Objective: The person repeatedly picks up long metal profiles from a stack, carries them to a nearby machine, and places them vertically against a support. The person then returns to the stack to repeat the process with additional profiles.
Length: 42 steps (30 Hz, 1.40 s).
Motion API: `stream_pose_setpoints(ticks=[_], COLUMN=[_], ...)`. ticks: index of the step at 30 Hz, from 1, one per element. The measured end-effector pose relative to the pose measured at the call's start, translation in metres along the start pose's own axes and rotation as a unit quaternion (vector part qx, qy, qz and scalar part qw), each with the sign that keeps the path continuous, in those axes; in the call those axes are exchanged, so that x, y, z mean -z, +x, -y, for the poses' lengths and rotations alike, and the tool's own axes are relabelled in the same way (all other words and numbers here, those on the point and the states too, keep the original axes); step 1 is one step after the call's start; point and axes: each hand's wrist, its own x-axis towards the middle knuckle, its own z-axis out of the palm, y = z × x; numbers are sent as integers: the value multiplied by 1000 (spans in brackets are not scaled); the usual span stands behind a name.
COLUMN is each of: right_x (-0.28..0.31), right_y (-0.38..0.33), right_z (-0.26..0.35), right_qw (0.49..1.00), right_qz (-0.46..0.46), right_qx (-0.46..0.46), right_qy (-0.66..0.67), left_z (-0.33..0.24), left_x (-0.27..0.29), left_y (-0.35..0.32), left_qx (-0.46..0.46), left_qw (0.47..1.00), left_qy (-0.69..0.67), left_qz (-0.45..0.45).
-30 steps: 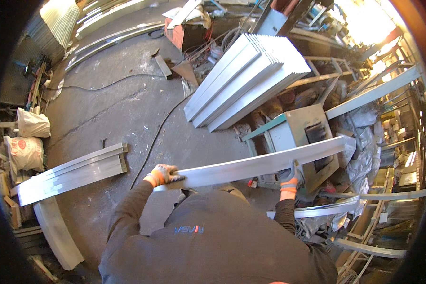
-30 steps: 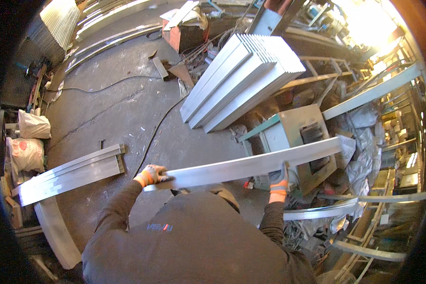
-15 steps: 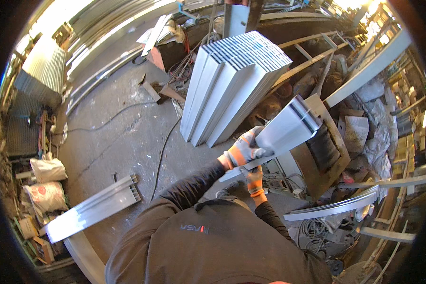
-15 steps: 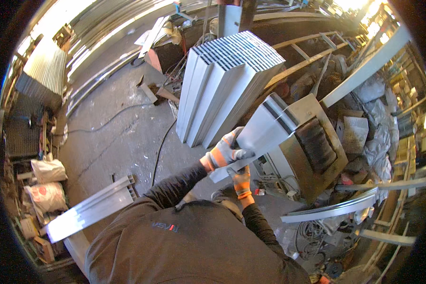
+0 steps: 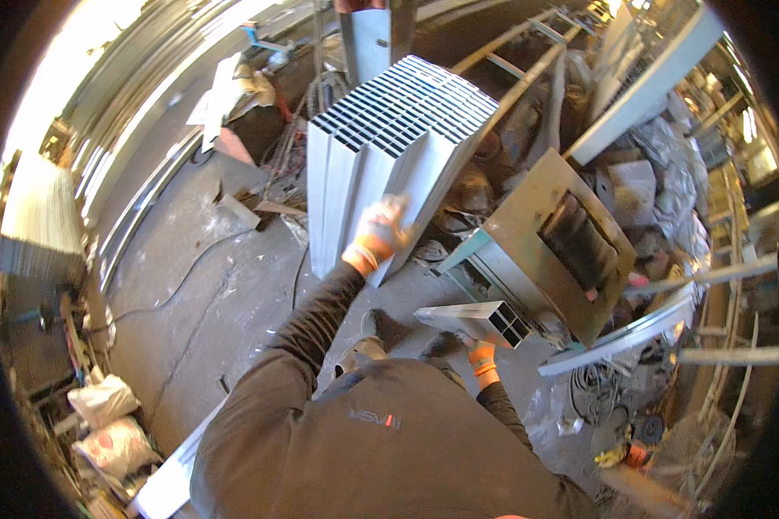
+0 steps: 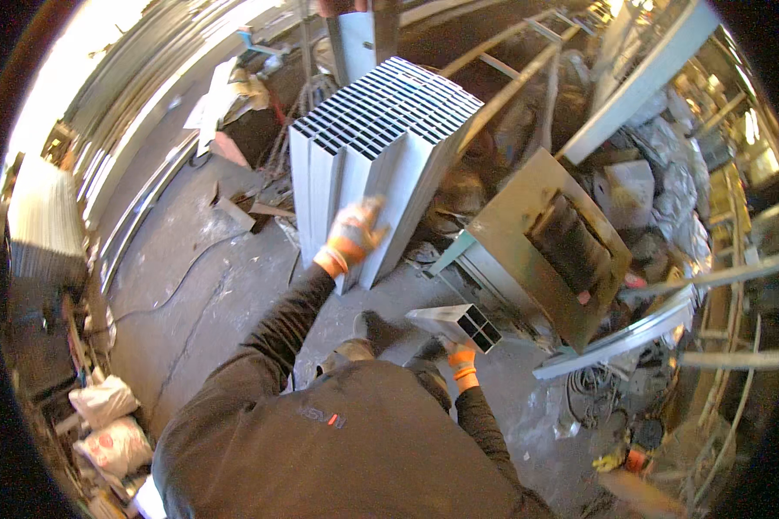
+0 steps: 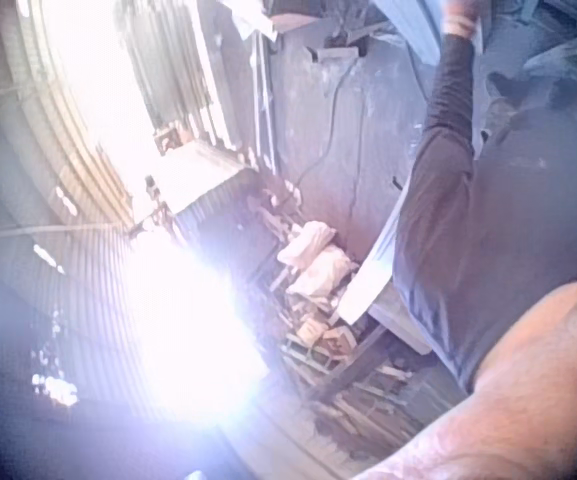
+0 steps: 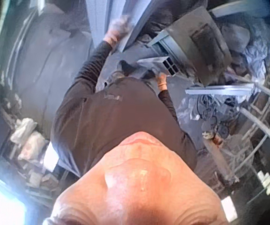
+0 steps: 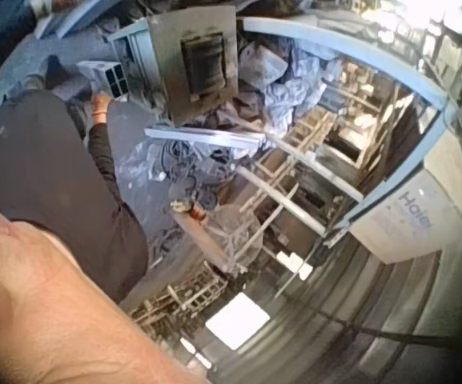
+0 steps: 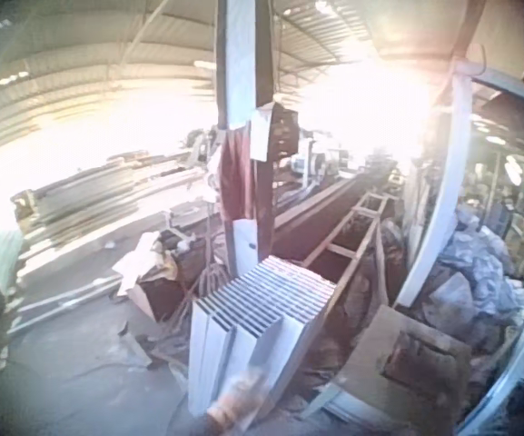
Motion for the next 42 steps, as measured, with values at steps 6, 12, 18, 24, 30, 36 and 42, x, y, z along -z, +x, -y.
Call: stream_pose_setpoints(ticks=[6,12,18,24,30,36,42], right_x=[-42,52,40,-5,2,16,29], right_y=[-12,-24,-12,-8,-5,-14,-11], right_z=[64,88,97,91,95,93,86], right_qw=[965,717,765,850,812,779,797], right_qz=[103,-175,-195,-223,-179,-186,-249], right_qx=[-183,-355,-372,-256,-334,-327,-272], right_qy=[159,574,489,403,445,502,479], left_z=[117,116,116,112,58,27,35], left_x=[-11,-13,-21,-14,35,113,161], left_y=[82,74,97,97,17,-101,-166], left_qx=[-54,-20,-40,-104,-102,-120,-62], left_qw=[993,998,994,993,994,992,997], left_qy=[40,67,95,-43,40,27,20], left_qz=[-100,-5,-44,-26,-2,4,38])
